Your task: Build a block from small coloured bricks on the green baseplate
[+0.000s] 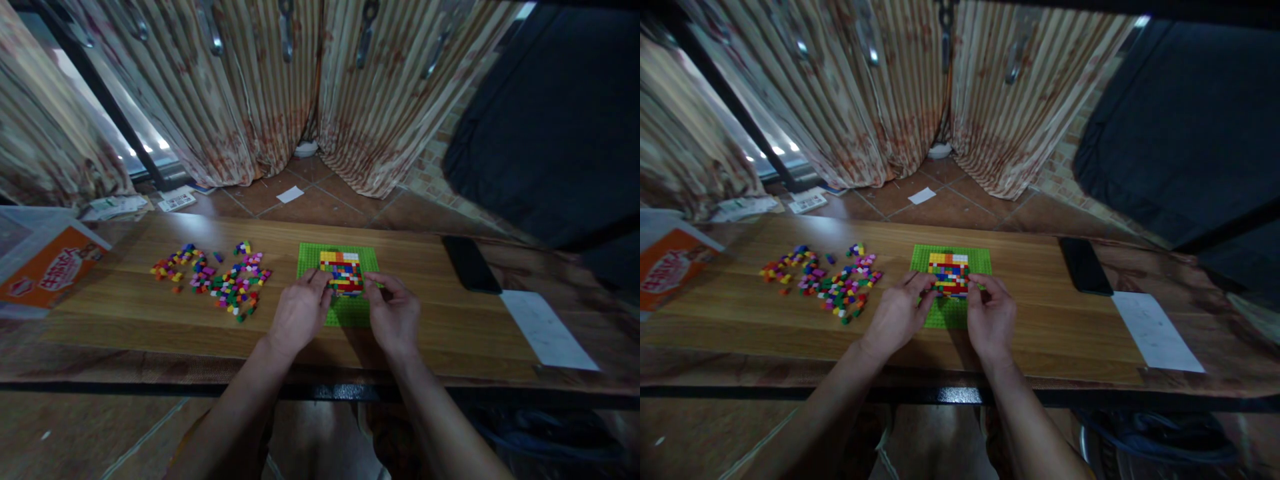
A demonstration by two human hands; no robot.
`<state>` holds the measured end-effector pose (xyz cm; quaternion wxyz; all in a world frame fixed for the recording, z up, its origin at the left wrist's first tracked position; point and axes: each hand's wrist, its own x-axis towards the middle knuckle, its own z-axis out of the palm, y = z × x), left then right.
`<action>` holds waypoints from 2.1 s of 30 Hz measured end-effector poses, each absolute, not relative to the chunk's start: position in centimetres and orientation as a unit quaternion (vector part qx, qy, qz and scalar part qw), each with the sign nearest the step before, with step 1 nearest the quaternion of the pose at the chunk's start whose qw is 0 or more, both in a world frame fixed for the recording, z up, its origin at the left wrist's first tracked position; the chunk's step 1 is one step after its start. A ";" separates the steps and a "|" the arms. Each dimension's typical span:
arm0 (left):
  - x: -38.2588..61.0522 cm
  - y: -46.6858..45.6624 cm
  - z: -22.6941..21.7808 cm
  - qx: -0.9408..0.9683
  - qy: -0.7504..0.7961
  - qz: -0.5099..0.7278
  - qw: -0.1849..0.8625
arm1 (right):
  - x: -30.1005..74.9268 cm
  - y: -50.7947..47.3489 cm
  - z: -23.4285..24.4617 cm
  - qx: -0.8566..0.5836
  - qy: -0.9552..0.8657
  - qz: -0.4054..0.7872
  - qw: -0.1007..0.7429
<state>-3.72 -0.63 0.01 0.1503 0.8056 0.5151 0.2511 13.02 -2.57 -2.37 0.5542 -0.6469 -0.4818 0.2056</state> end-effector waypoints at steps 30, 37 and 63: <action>-2.8 -1.6 -1.7 0.789 0.530 0.288 0.117 | 13.5 -2.2 -2.9 -0.679 -0.440 0.295 0.508; -2.9 -1.5 -1.8 0.796 0.526 0.285 0.093 | 13.5 -2.0 -3.1 -0.674 -0.386 0.353 0.521; -2.5 -0.9 -2.9 0.782 0.506 0.350 0.101 | 13.0 -1.8 -2.5 -0.591 -0.270 0.475 0.594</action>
